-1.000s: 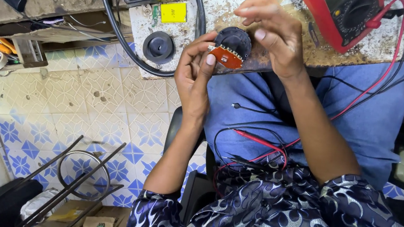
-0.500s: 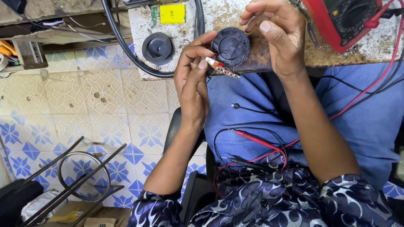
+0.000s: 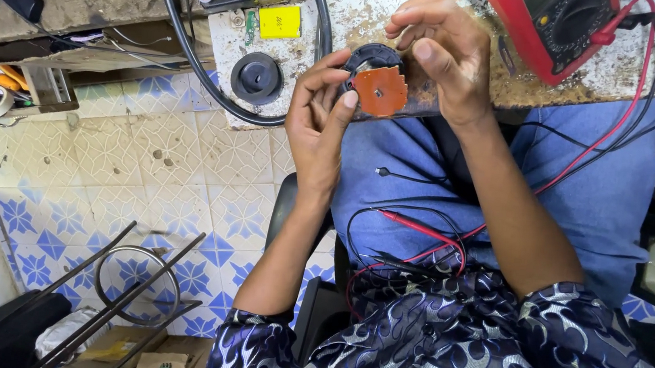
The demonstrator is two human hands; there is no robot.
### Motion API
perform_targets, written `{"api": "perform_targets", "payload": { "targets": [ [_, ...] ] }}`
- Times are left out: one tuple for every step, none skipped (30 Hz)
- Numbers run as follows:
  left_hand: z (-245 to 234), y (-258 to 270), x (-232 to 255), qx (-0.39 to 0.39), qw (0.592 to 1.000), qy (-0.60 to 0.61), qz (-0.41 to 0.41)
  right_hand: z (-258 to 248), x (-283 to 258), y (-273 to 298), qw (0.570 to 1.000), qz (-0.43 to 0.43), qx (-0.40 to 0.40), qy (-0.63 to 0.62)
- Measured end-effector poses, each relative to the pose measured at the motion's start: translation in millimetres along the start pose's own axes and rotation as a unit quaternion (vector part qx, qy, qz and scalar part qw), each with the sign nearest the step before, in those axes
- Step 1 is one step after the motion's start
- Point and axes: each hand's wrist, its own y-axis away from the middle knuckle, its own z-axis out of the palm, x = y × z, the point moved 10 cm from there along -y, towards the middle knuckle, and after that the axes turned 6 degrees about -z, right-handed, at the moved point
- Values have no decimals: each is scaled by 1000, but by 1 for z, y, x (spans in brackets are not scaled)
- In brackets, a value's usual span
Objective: Soldering a wire onto a small circuit board and then inspecting the board at a repair station.
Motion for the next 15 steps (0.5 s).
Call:
{"api": "perform_targets", "payload": {
  "targets": [
    [1,0,0,-3,1000,-23,1,3,-2,0,1000,-5,-15,14],
    [1,0,0,-3,1000,-23,1,3,-2,0,1000,-5,-15,15],
    [1,0,0,-2,999,-33,-2,8,-3,1,999,-7,-38,-1],
    [1,0,0,-1,999,-42,-5,14,-5,2,998,-9,-61,-16],
    [2,0,1,0,999,-42,-5,14,-7,1,998,-9,-61,-17],
    [2,0,1,3,999,-51,-6,18,-11,1,996,-21,-80,12],
    [2,0,2,6,998,-60,-7,22,-15,0,994,-32,-99,41],
    [2,0,2,6,998,-60,-7,23,-16,0,994,-33,-100,41],
    [1,0,2,8,998,-67,-5,24,-18,0,993,-41,-99,50],
    [1,-1,2,11,997,-74,-3,24,-20,-1,992,-49,-99,59],
    [1,-1,1,11,997,-73,-1,24,-22,-2,992,-51,-100,60],
    [2,-1,1,12,997,-73,2,21,-27,-3,987,-72,-84,117],
    [0,0,1,15,997,-74,4,19,-32,-3,979,-92,-69,171],
    [1,0,2,17,997,-74,5,16,-33,-2,979,-93,-70,169],
    [1,0,3,16,996,-85,10,18,-36,0,970,-114,-91,197]
  ]
}}
